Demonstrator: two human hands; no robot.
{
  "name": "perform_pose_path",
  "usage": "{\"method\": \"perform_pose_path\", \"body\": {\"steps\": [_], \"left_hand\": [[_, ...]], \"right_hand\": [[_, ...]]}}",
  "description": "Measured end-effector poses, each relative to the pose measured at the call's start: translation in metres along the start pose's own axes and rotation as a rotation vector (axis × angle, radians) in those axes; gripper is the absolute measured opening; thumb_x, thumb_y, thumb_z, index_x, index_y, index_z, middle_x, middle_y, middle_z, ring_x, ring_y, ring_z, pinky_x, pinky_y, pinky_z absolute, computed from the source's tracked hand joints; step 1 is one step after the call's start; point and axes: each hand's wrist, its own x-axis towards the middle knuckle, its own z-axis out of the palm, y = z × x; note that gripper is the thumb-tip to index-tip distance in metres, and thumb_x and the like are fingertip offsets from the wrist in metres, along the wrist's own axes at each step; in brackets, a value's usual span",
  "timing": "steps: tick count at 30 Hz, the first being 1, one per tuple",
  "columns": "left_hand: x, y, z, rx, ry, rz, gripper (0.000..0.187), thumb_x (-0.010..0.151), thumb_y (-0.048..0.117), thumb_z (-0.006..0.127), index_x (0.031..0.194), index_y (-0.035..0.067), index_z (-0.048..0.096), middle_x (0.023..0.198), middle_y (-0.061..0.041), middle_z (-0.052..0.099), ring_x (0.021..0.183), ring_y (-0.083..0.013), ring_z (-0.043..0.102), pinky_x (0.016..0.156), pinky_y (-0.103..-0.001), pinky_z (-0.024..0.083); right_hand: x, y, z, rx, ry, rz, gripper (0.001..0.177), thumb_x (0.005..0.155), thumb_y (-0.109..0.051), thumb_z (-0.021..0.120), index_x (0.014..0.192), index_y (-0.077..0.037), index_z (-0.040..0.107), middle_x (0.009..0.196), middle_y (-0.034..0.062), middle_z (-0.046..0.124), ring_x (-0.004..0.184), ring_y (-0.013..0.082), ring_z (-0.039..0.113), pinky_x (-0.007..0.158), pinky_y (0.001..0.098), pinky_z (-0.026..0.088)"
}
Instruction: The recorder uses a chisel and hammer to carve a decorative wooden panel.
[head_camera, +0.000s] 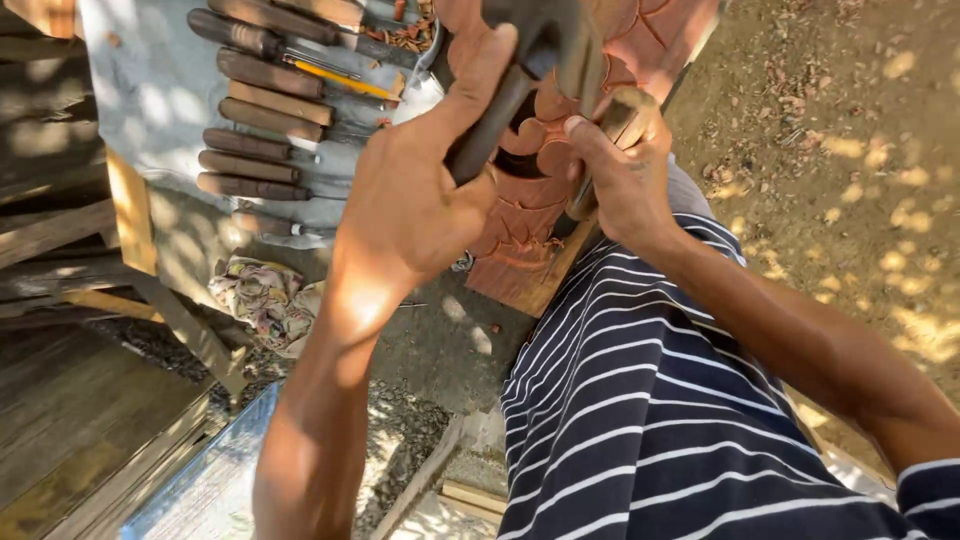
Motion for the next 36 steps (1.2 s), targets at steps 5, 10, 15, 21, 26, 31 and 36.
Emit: {"method": "perform_pose_path", "body": {"steps": [5, 10, 15, 21, 26, 31, 36], "left_hand": [[-0.007, 0.006, 0.044, -0.228, 0.279, -0.021, 0.065, 0.088, 0.009, 0.065, 0.149, 0.022, 0.047, 0.103, -0.015, 0.071, 0.08, -0.0313, 0.07, 0.074, -0.042, 0.058], [0.029, 0.015, 0.067, 0.258, 0.029, 0.113, 0.072, 0.083, 0.01, 0.065, 0.151, 0.027, 0.051, 0.107, -0.03, 0.064, 0.071, -0.0393, 0.069, 0.065, -0.048, 0.056], [0.032, 0.022, 0.082, -0.023, 0.134, 0.1, 0.066, 0.085, 0.011, 0.058, 0.15, 0.02, 0.054, 0.089, -0.015, 0.072, 0.077, -0.0341, 0.071, 0.071, -0.047, 0.056], [-0.013, -0.024, 0.035, 0.068, 0.14, 0.312, 0.073, 0.073, 0.009, 0.07, 0.144, 0.012, 0.054, 0.102, -0.015, 0.074, 0.094, -0.0378, 0.071, 0.076, -0.05, 0.055], [-0.106, -0.024, 0.024, -0.406, 0.346, -0.293, 0.075, 0.091, 0.004, 0.075, 0.159, 0.015, 0.045, 0.105, -0.022, 0.062, 0.083, -0.0286, 0.059, 0.076, -0.036, 0.049], [-0.223, -0.062, 0.098, -0.831, 0.777, -0.275, 0.073, 0.104, -0.005, 0.074, 0.165, 0.005, 0.037, 0.156, -0.016, 0.052, 0.138, -0.0172, 0.054, 0.108, -0.029, 0.046], [-0.296, -0.049, 0.145, -0.581, 0.831, -1.157, 0.037, 0.078, 0.013, 0.09, 0.105, -0.005, 0.074, 0.08, -0.005, 0.07, 0.07, -0.0107, 0.064, 0.067, -0.027, 0.053]], "right_hand": [[-0.006, 0.022, -0.014, 0.026, -0.022, -0.034, 0.018, 0.105, -0.003, 0.071, 0.108, -0.004, 0.053, 0.092, 0.0042, 0.061, 0.073, 0.0117, 0.061, 0.061, 0.0278, 0.053], [-0.011, 0.028, -0.025, 0.165, 0.009, -0.049, 0.014, 0.109, -0.005, 0.069, 0.112, -0.003, 0.055, 0.103, 0.0051, 0.064, 0.088, 0.0133, 0.065, 0.074, 0.03, 0.056], [-0.029, 0.02, -0.023, 0.204, 0.099, -0.001, 0.025, 0.1, -0.006, 0.071, 0.119, -0.013, 0.055, 0.113, 0.0032, 0.068, 0.102, 0.0171, 0.071, 0.087, 0.0339, 0.062], [-0.058, -0.022, 0.042, 0.094, 0.151, 0.403, 0.01, 0.095, -0.009, 0.07, 0.097, -0.008, 0.061, 0.087, 0.0031, 0.066, 0.074, 0.0147, 0.066, 0.064, 0.0297, 0.056], [-0.004, -0.035, 0.058, -0.217, -0.187, 0.093, 0.016, 0.103, -0.011, 0.071, 0.095, -0.009, 0.057, 0.076, 0.0014, 0.059, 0.06, 0.0109, 0.056, 0.054, 0.0273, 0.046], [0.01, -0.02, 0.131, -0.494, -0.636, -0.081, 0.019, 0.103, -0.015, 0.075, 0.095, -0.008, 0.059, 0.077, 0.0011, 0.06, 0.062, 0.0092, 0.054, 0.054, 0.0268, 0.043], [-0.03, 0.016, 0.188, -0.946, -1.366, 0.179, 0.029, 0.092, -0.025, 0.081, 0.081, -0.007, 0.06, 0.068, 0.0032, 0.056, 0.06, 0.0154, 0.055, 0.054, 0.0344, 0.046]]}}
